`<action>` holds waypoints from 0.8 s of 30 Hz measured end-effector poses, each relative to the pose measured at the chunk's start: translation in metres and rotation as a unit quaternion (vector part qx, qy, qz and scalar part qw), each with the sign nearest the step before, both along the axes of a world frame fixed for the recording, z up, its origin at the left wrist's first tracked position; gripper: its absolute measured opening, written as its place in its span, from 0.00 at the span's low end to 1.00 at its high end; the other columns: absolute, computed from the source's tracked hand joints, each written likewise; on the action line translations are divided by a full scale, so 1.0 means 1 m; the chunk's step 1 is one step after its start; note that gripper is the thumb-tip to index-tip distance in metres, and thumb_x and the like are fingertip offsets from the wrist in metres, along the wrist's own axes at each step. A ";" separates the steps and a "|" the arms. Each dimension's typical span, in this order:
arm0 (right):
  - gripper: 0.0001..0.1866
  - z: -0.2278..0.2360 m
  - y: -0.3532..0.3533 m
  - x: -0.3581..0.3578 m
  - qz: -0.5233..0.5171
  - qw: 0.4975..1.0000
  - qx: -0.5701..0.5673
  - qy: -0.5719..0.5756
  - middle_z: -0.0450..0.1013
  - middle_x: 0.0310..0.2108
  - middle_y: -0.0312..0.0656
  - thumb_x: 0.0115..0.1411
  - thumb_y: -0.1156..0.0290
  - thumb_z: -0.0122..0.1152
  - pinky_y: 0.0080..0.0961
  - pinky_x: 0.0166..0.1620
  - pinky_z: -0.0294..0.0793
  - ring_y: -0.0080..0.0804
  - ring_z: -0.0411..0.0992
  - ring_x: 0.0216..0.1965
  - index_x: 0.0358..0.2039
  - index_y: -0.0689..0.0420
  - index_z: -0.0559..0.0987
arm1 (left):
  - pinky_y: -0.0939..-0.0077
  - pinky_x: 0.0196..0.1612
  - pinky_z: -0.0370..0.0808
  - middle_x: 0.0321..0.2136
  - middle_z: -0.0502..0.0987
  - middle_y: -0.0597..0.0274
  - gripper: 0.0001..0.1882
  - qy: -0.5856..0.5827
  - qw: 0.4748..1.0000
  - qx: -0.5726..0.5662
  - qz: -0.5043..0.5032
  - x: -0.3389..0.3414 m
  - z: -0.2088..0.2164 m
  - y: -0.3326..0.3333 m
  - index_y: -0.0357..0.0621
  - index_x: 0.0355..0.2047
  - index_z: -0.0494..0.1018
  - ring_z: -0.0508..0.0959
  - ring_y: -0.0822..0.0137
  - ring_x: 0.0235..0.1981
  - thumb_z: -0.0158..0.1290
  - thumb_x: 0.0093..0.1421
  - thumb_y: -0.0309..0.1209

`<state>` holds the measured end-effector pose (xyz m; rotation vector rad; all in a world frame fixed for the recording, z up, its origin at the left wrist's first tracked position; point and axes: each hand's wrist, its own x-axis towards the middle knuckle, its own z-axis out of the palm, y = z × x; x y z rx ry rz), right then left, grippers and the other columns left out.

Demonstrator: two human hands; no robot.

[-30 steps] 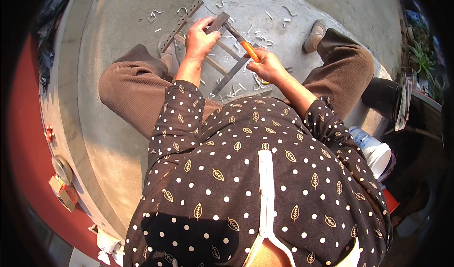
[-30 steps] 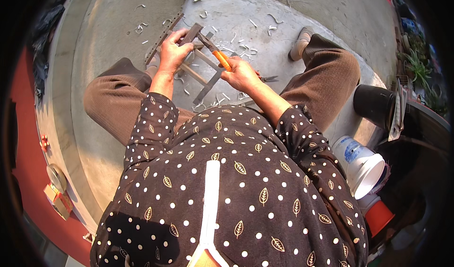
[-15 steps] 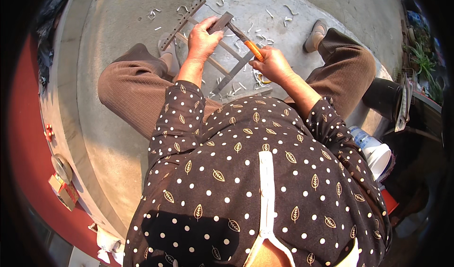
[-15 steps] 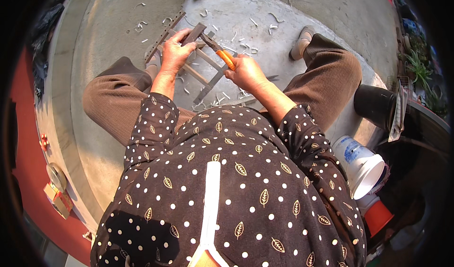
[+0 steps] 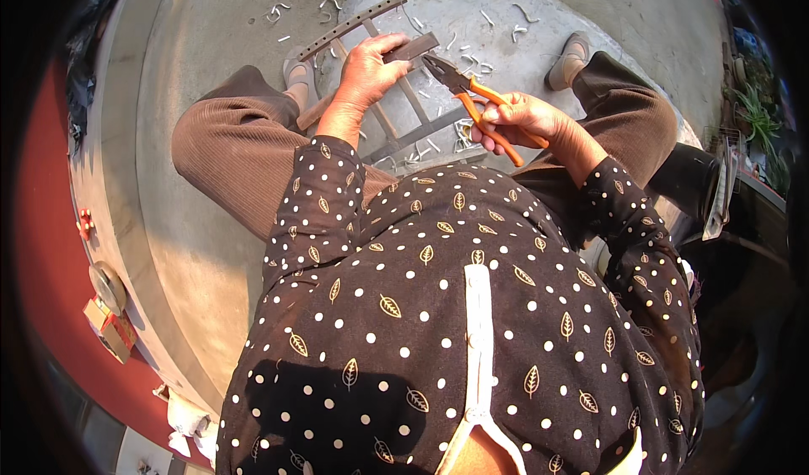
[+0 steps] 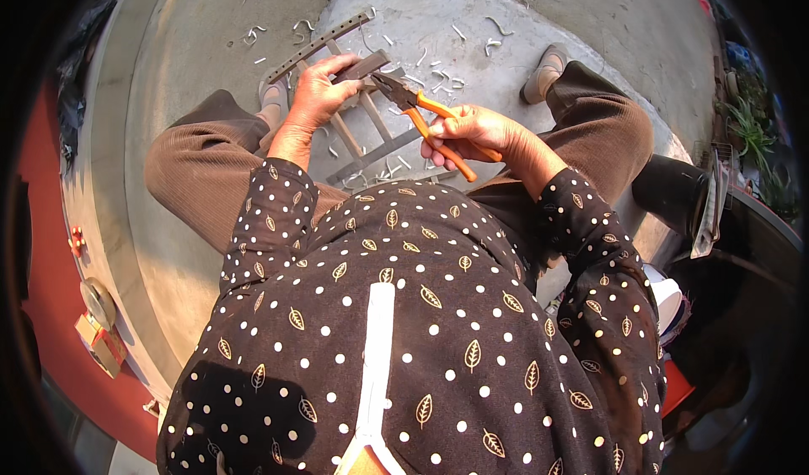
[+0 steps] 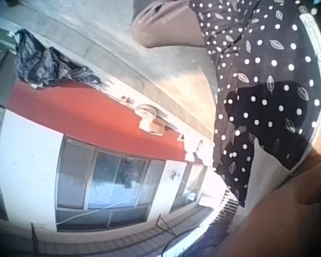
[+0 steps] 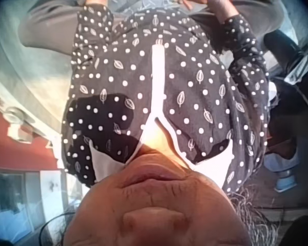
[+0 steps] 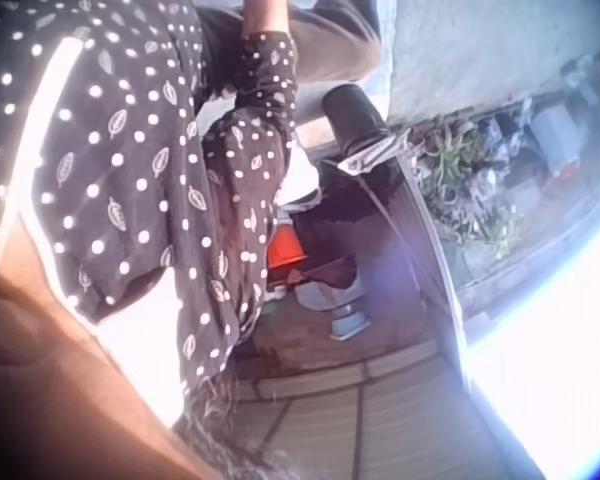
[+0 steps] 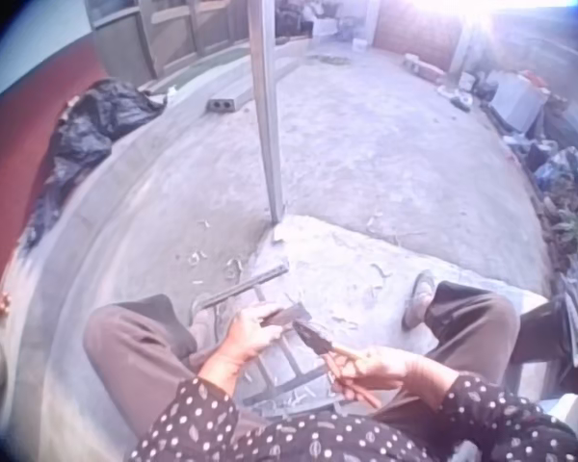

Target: The person sits on the floor and uses pliers to bend and secure metal wire around a small wooden frame. They repeatedly adjust the wire and reposition the frame to tighten connections.

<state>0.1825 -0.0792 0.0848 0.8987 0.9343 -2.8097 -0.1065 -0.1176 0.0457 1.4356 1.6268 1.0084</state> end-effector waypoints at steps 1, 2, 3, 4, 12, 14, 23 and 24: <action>0.12 0.000 0.000 0.001 0.016 0.999 0.023 -0.034 0.75 0.28 0.46 0.61 0.66 0.58 0.26 0.30 0.77 0.29 0.75 0.27 0.33 0.65 0.76 | 0.73 0.46 0.73 0.39 0.79 0.57 0.22 0.001 1.000 -0.010 0.002 -0.001 0.001 0.000 0.44 0.43 0.78 0.78 0.64 0.40 0.63 0.43 0.29; 0.12 -0.001 0.003 0.002 0.059 0.988 0.115 -0.081 0.75 0.25 0.42 0.60 0.65 0.59 0.23 0.29 0.75 0.26 0.74 0.25 0.33 0.64 0.77 | 0.73 0.46 0.73 0.39 0.79 0.57 0.23 -0.005 1.000 0.005 0.008 -0.001 0.000 -0.001 0.43 0.43 0.77 0.78 0.63 0.40 0.63 0.43 0.28; 0.12 0.004 0.010 -0.001 0.122 0.948 0.236 -0.176 0.74 0.22 0.37 0.59 0.64 0.61 0.20 0.28 0.73 0.22 0.73 0.23 0.34 0.61 0.78 | 0.72 0.46 0.73 0.39 0.79 0.57 0.23 0.008 1.000 0.011 0.012 0.000 -0.002 -0.004 0.43 0.43 0.77 0.78 0.63 0.40 0.63 0.43 0.28; 0.12 0.017 0.013 -0.005 0.140 0.927 0.275 -0.212 0.74 0.21 0.38 0.58 0.63 0.62 0.21 0.28 0.72 0.23 0.73 0.23 0.33 0.61 0.78 | 0.72 0.46 0.73 0.39 0.79 0.57 0.23 0.020 1.000 0.021 0.012 0.000 -0.005 -0.003 0.43 0.43 0.77 0.78 0.63 0.40 0.63 0.43 0.28; 0.13 0.015 0.009 0.001 0.188 0.724 0.607 -0.267 0.74 0.23 0.54 0.52 0.63 0.62 0.40 0.35 0.73 0.53 0.74 0.29 0.28 0.62 0.79 | 0.72 0.50 0.71 0.44 0.77 0.56 0.25 0.044 0.999 -0.010 -0.029 0.001 -0.001 0.000 0.41 0.48 0.74 0.76 0.65 0.45 0.60 0.47 0.29; 0.12 0.006 0.003 0.000 0.159 0.720 0.620 -0.267 0.74 0.24 0.54 0.52 0.65 0.62 0.40 0.35 0.73 0.52 0.74 0.29 0.29 0.62 0.79 | 0.71 0.51 0.71 0.45 0.76 0.54 0.25 0.073 0.997 -0.004 -0.021 0.003 -0.002 0.002 0.42 0.49 0.73 0.76 0.64 0.46 0.59 0.47 0.29; 0.10 -0.001 -0.018 -0.001 0.105 0.712 0.644 -0.259 0.74 0.33 0.50 0.51 0.67 0.61 0.42 0.39 0.75 0.53 0.75 0.33 0.32 0.57 0.80 | 0.67 0.48 0.72 0.45 0.77 0.51 0.28 0.068 0.995 -0.064 -0.037 -0.003 -0.006 0.008 0.43 0.50 0.73 0.77 0.57 0.44 0.61 0.46 0.37; 0.10 -0.006 -0.019 0.000 0.107 0.698 0.656 -0.266 0.74 0.32 0.50 0.51 0.66 0.61 0.42 0.38 0.75 0.52 0.75 0.32 0.31 0.58 0.80 | 0.67 0.48 0.73 0.45 0.77 0.51 0.28 0.052 0.995 -0.080 -0.041 -0.003 -0.002 0.009 0.43 0.49 0.73 0.77 0.58 0.44 0.61 0.46 0.38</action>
